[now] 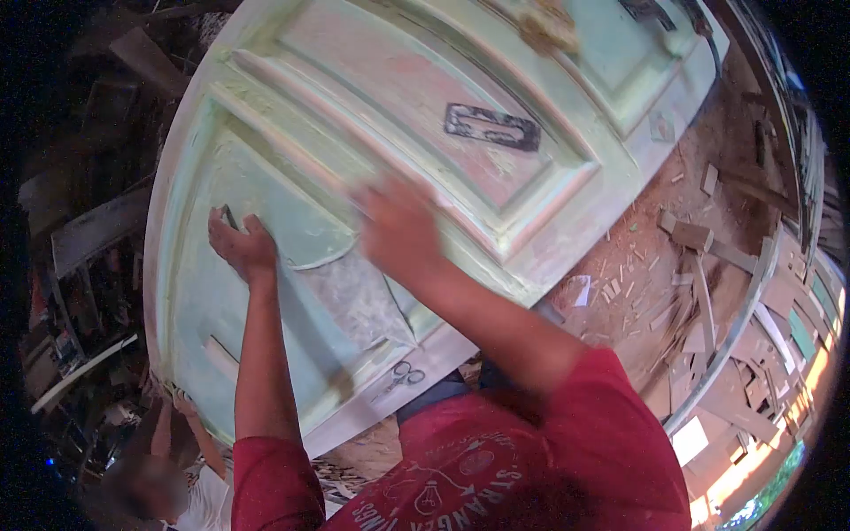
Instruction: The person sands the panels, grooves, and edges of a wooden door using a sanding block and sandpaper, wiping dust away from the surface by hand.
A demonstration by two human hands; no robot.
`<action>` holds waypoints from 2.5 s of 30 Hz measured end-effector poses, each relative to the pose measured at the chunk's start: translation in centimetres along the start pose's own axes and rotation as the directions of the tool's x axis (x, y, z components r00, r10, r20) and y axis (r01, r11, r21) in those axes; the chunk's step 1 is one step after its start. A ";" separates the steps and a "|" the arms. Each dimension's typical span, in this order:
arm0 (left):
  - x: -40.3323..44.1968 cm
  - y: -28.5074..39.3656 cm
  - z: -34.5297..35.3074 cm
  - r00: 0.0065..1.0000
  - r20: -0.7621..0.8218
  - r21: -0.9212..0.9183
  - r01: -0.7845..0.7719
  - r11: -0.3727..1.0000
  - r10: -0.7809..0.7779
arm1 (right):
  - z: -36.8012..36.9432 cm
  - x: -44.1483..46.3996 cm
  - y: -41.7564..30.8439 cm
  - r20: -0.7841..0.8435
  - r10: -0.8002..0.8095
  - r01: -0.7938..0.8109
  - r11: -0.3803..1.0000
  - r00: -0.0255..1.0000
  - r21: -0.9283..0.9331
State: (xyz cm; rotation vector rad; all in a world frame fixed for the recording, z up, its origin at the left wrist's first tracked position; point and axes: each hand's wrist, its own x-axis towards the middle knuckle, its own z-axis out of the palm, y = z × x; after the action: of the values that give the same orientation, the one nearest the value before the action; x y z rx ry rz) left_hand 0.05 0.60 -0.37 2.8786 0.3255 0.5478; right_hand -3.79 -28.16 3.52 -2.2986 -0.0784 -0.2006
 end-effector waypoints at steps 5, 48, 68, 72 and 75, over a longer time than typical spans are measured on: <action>0.1 0.3 -0.4 1.000 0.016 0.010 0.006 1.000 -0.006 | -6.0 -7.3 1.7 0.086 0.034 -0.024 0.993 0.996 -0.115; 0.7 1.0 -1.0 0.997 0.027 -0.021 0.070 0.997 -0.069 | 18.1 24.2 -6.5 0.078 -0.121 0.125 0.991 0.990 -0.047; 0.4 0.5 -0.7 0.999 0.029 0.000 0.027 1.000 -0.027 | 21.7 29.0 -8.0 -0.255 -0.224 0.204 0.974 0.941 -0.102; 0.4 0.5 -0.8 1.000 0.012 0.003 0.019 1.000 -0.019 | 17.0 22.1 -5.6 0.047 -0.090 0.091 0.996 0.995 -0.004; 0.5 0.9 -0.9 0.999 0.036 -0.009 0.027 1.000 -0.027 | 4.9 5.7 -0.9 -0.001 -0.074 0.074 0.997 0.997 0.013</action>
State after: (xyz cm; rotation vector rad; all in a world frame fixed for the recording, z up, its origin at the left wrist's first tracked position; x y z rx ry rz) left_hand 0.32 -0.01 0.79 2.8666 0.3545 0.4914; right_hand 2.28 -23.93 1.94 -2.2849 -0.1642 -0.2379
